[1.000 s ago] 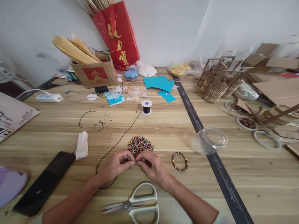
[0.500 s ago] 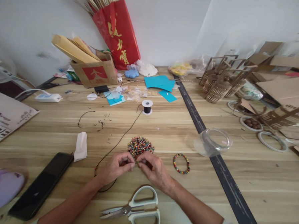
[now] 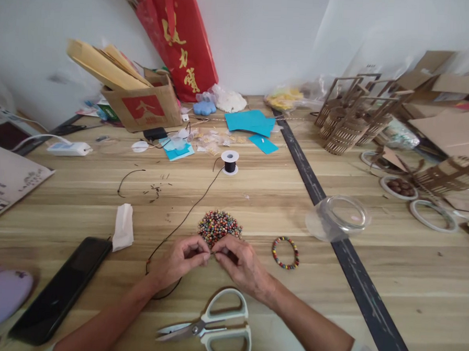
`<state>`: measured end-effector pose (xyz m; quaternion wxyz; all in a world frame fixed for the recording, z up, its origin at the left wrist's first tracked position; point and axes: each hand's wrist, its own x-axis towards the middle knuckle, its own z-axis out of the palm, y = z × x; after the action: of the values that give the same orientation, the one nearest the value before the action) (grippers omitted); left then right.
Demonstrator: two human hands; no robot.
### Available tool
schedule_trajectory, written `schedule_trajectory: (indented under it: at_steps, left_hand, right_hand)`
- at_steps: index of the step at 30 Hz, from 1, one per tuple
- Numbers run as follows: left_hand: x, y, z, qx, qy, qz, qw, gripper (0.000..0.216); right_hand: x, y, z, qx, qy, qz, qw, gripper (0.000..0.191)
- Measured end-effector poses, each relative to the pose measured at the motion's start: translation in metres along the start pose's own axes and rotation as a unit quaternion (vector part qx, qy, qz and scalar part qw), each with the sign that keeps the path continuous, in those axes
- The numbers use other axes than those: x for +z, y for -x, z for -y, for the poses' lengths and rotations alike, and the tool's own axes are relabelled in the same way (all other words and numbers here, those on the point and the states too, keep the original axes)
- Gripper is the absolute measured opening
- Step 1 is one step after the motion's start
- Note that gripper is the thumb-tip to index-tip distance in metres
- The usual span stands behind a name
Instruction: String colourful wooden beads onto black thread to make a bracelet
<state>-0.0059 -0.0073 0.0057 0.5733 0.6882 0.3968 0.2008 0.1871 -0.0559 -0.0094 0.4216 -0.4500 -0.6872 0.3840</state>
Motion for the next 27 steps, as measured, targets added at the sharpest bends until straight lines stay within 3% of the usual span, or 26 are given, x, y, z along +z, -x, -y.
schedule_trajectory:
  at_steps: [27]
  left_hand:
    - [-0.0012,-0.0005,0.0002,-0.005,-0.004,0.009,1.0,0.011]
  right_hand:
    - [-0.0014,0.0003,-0.0012,0.01,-0.003,-0.01,1.0,0.009]
